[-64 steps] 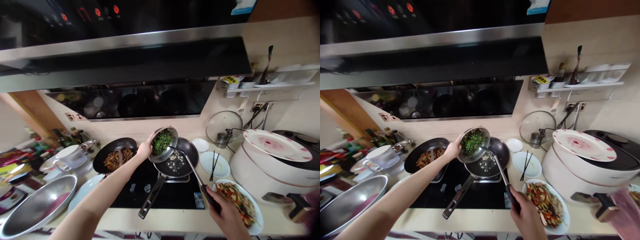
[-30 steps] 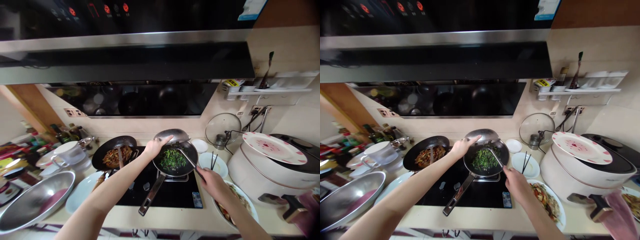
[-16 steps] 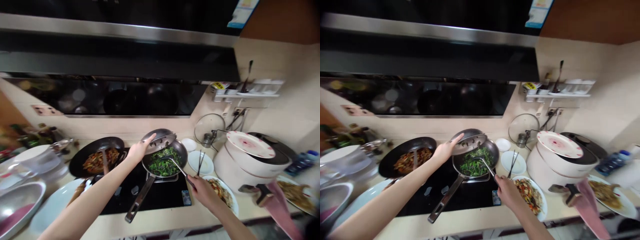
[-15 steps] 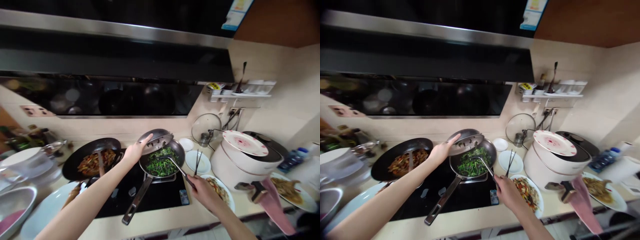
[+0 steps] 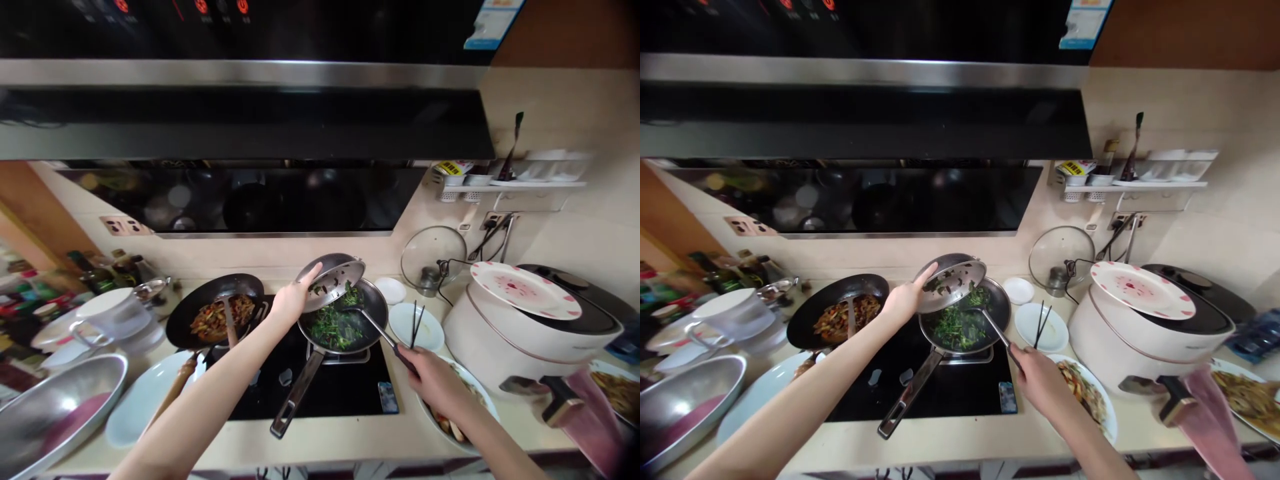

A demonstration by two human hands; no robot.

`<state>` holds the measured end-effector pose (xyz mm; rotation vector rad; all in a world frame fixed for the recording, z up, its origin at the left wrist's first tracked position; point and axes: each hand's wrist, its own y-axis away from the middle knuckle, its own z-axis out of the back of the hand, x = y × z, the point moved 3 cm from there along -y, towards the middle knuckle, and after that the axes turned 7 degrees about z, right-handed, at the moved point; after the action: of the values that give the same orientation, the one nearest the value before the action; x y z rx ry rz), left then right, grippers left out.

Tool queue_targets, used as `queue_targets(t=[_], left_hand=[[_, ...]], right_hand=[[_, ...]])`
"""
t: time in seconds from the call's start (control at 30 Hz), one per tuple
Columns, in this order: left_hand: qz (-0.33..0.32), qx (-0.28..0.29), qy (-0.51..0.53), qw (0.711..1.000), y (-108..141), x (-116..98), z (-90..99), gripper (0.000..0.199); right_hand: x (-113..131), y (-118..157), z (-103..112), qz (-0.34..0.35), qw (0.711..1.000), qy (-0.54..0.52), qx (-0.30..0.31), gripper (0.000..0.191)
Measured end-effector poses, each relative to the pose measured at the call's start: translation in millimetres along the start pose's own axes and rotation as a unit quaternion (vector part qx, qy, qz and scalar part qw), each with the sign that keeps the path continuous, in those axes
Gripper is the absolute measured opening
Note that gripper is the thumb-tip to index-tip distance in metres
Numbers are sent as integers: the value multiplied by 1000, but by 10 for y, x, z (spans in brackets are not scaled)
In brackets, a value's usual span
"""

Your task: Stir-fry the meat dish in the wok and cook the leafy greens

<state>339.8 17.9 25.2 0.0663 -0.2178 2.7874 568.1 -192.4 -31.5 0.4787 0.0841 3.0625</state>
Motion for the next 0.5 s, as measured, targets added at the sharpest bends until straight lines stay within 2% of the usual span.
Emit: queue_targets(t=[0.1, 0.2, 0.33, 0.4, 0.5], left_hand=[[-8, -26, -29, 999, 102, -3, 42, 80], [-48, -58, -104, 992, 209, -72, -42, 81], [-138, -15, -167, 976, 179, -190, -282, 83], [-133, -12, -170, 976, 100, -181, -282, 83], [-103, -39, -170, 979, 59, -109, -146, 80]], right_hand=[[-168, 74, 25, 14, 999, -39, -29, 53], [-293, 101, 110, 26, 996, -68, -48, 52], [-240, 22, 234, 40, 995, -74, -57, 52], [-183, 1, 265, 46, 995, -68, -48, 53], [-159, 20, 303, 36, 997, -59, -41, 53]])
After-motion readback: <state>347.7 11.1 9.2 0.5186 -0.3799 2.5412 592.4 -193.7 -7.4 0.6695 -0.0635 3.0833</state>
